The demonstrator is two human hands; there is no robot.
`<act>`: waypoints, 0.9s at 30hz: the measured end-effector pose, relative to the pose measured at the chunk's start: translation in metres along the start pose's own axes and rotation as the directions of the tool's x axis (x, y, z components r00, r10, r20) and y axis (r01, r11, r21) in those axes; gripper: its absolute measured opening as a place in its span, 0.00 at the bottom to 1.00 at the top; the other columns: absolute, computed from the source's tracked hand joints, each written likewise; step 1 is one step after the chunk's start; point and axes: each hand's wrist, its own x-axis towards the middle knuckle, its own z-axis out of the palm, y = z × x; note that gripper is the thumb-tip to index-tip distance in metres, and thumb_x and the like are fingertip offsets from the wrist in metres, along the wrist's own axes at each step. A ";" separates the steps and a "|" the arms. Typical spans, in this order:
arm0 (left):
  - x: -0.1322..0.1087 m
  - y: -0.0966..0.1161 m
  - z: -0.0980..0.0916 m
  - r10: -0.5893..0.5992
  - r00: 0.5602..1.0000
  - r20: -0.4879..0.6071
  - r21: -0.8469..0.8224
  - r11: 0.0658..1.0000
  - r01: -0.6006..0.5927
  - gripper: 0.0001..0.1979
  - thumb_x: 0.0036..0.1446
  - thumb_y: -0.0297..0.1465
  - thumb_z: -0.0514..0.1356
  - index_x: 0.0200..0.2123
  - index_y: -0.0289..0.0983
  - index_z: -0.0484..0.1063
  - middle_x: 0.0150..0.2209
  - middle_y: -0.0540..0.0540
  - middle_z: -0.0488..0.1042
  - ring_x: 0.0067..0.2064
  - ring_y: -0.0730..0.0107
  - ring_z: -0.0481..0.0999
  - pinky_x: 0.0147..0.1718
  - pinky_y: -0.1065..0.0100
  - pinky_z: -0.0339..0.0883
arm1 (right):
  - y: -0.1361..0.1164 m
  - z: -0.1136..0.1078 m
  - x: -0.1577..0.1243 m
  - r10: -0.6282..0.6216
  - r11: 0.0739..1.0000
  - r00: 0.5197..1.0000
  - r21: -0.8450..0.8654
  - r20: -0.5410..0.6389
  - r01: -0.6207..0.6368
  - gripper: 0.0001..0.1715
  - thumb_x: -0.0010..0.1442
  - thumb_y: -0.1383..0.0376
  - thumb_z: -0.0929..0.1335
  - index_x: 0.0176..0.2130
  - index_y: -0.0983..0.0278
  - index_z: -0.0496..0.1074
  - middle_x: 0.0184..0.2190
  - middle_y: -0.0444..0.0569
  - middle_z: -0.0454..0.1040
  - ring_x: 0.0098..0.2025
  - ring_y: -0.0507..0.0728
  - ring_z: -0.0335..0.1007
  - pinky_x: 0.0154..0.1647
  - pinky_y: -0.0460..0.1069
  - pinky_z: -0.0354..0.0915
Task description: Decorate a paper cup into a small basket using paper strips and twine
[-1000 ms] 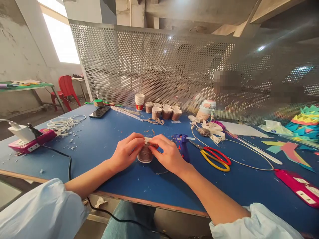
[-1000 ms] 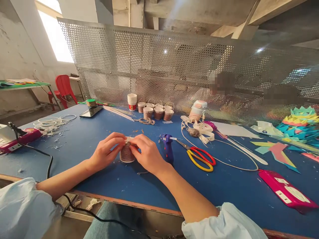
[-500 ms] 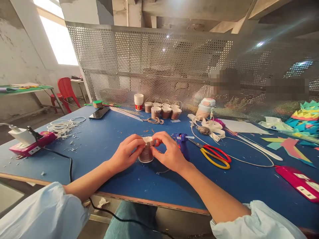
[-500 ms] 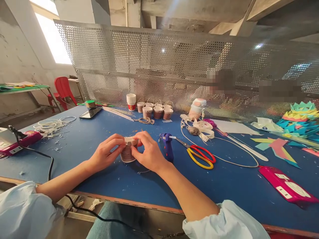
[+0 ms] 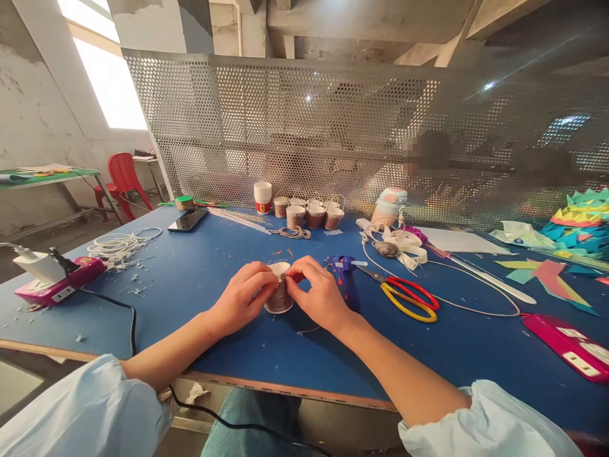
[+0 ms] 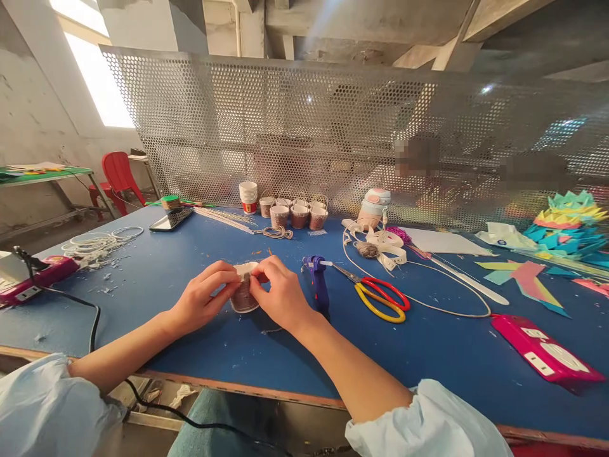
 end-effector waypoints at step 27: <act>-0.004 0.001 -0.003 0.198 0.976 -0.095 0.140 0.973 -0.184 0.15 0.57 0.18 0.57 0.46 0.39 0.65 0.35 0.46 0.76 0.38 0.68 0.72 0.41 0.62 0.68 | -0.003 0.005 -0.005 -0.074 0.994 0.993 0.069 -0.090 0.080 0.07 0.59 0.71 0.67 0.35 0.60 0.64 0.33 0.46 0.69 0.37 0.55 0.70 0.37 0.49 0.70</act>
